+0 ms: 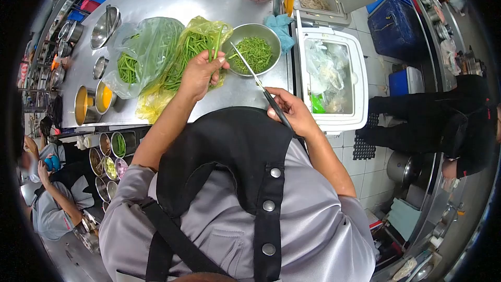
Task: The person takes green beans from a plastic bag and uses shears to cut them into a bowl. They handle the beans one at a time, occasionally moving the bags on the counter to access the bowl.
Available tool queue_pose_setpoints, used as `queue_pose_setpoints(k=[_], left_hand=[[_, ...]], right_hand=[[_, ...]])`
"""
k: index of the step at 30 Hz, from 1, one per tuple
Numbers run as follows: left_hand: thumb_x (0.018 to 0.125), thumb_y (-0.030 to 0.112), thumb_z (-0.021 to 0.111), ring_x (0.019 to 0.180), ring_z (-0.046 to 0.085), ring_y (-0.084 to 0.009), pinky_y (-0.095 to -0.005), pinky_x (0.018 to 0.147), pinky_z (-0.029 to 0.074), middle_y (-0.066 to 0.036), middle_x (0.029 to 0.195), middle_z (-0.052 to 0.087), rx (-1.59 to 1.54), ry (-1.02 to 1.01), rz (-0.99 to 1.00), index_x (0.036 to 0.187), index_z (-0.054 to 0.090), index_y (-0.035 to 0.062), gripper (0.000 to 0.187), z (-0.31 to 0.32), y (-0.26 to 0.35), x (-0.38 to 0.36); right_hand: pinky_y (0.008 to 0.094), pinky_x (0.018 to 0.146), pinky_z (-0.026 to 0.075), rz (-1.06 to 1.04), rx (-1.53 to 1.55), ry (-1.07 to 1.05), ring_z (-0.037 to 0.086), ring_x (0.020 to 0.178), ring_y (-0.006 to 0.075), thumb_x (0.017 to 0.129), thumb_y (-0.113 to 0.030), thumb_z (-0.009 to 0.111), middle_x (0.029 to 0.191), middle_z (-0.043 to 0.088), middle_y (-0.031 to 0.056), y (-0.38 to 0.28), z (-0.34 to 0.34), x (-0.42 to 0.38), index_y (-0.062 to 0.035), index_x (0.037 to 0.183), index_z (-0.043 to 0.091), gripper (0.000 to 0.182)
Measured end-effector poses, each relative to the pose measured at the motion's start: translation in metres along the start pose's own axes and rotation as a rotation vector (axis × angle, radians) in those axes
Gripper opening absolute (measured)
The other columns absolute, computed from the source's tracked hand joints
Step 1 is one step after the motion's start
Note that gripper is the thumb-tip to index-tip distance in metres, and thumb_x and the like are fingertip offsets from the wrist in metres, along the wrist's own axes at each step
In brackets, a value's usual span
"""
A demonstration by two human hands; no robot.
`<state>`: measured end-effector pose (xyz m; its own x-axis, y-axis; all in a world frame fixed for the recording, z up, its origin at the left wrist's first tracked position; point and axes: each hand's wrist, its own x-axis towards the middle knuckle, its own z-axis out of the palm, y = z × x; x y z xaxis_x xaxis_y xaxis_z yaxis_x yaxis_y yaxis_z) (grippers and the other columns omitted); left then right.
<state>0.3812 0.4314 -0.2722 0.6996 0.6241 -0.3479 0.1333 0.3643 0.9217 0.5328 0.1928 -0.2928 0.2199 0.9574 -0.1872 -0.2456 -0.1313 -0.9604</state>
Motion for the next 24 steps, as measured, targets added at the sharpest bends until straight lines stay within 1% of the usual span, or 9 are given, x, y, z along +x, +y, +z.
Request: queue_pose_setpoints(k=[4, 7, 10, 12, 14, 16, 18, 19, 24], left_hand=[[0.090, 0.013, 0.062, 0.049, 0.044, -0.0054, -0.0210, 0.044, 0.035, -0.005, 0.081, 0.065, 0.039, 0.057, 0.004, 0.103, 0.059, 0.0066, 0.014, 0.003, 0.003, 0.000], [0.090, 0.012, 0.062, 0.049, 0.043, -0.0053, -0.0208, 0.045, 0.035, -0.005, 0.081, 0.065, 0.069, 0.056, -0.004, 0.102, 0.059, 0.0062, 0.014, 0.004, 0.004, -0.001], [0.090, 0.011, 0.062, 0.049, 0.044, -0.0052, -0.0208, 0.045, 0.035, -0.005, 0.080, 0.065, 0.093, 0.046, 0.011, 0.101, 0.060, 0.0059, 0.013, 0.006, 0.004, -0.001], [0.090, 0.011, 0.062, 0.049, 0.044, -0.0053, -0.0211, 0.045, 0.035, -0.005, 0.080, 0.065, 0.104, 0.053, 0.004, 0.101, 0.060, 0.0057, 0.013, 0.006, 0.003, -0.001], [0.089, 0.011, 0.061, 0.049, 0.044, -0.0054, -0.0213, 0.045, 0.035, -0.005, 0.079, 0.065, 0.115, 0.060, -0.003, 0.101, 0.060, 0.0055, 0.013, 0.005, 0.002, -0.001], [0.089, 0.010, 0.061, 0.049, 0.044, -0.0062, -0.0221, 0.044, 0.035, -0.007, 0.079, 0.065, 0.077, 0.009, -0.012, 0.100, 0.060, 0.0047, 0.013, -0.001, -0.002, -0.002], [0.089, 0.011, 0.061, 0.049, 0.044, -0.0067, -0.0225, 0.044, 0.035, -0.007, 0.079, 0.064, 0.075, -0.048, -0.034, 0.100, 0.059, 0.0042, 0.013, -0.007, -0.007, -0.002], [0.090, 0.011, 0.061, 0.049, 0.044, -0.0071, -0.0229, 0.044, 0.035, -0.008, 0.079, 0.064, 0.073, -0.102, -0.053, 0.101, 0.059, 0.0038, 0.013, -0.010, -0.009, -0.002], [0.091, 0.013, 0.060, 0.048, 0.044, -0.0076, -0.0232, 0.044, 0.034, -0.008, 0.079, 0.063, 0.112, -0.197, -0.089, 0.103, 0.060, 0.0033, 0.015, -0.017, -0.016, -0.006]], right_hand=[[0.0166, 0.065, 0.036, 0.002, -0.011, 0.018, 0.045, 0.072, 0.0016, 0.083, -0.019, 0.074, 0.081, 0.048, -0.0059, 0.003, -0.001, 0.001, -0.0014, 0.131, 0.050, 0.056], [0.0164, 0.062, 0.036, -0.010, -0.055, 0.032, 0.044, 0.069, 0.0013, 0.084, -0.018, 0.073, 0.077, 0.047, -0.0070, 0.005, -0.001, 0.002, -0.0020, 0.131, 0.050, 0.054], [0.0164, 0.059, 0.036, 0.043, -0.050, 0.059, 0.045, 0.067, 0.0011, 0.085, -0.016, 0.072, 0.075, 0.048, -0.0074, 0.007, -0.002, 0.004, -0.0013, 0.128, 0.052, 0.049], [0.0169, 0.057, 0.036, 0.107, 0.000, 0.095, 0.046, 0.064, 0.0010, 0.086, -0.015, 0.070, 0.073, 0.050, -0.0071, 0.008, -0.002, 0.005, -0.0004, 0.126, 0.052, 0.046], [0.0171, 0.056, 0.036, 0.083, 0.046, 0.084, 0.047, 0.064, 0.0012, 0.087, -0.016, 0.070, 0.074, 0.051, -0.0062, 0.007, -0.003, 0.004, -0.0002, 0.126, 0.052, 0.046], [0.0174, 0.056, 0.036, 0.060, 0.093, 0.075, 0.047, 0.064, 0.0014, 0.087, -0.016, 0.069, 0.075, 0.053, -0.0054, 0.003, -0.004, 0.003, 0.0000, 0.125, 0.051, 0.045], [0.0174, 0.055, 0.035, 0.020, 0.031, 0.034, 0.048, 0.064, 0.0018, 0.088, -0.018, 0.069, 0.075, 0.054, -0.0045, -0.002, -0.005, 0.002, -0.0005, 0.126, 0.050, 0.046], [0.0174, 0.055, 0.035, 0.020, 0.032, 0.038, 0.048, 0.064, 0.0018, 0.088, -0.018, 0.069, 0.075, 0.054, -0.0045, -0.003, -0.006, 0.002, -0.0005, 0.126, 0.050, 0.046], [0.0180, 0.055, 0.035, 0.024, 0.058, 0.004, 0.048, 0.063, 0.0020, 0.088, -0.021, 0.069, 0.074, 0.054, -0.0041, -0.002, -0.006, 0.004, -0.0011, 0.126, 0.051, 0.046]])
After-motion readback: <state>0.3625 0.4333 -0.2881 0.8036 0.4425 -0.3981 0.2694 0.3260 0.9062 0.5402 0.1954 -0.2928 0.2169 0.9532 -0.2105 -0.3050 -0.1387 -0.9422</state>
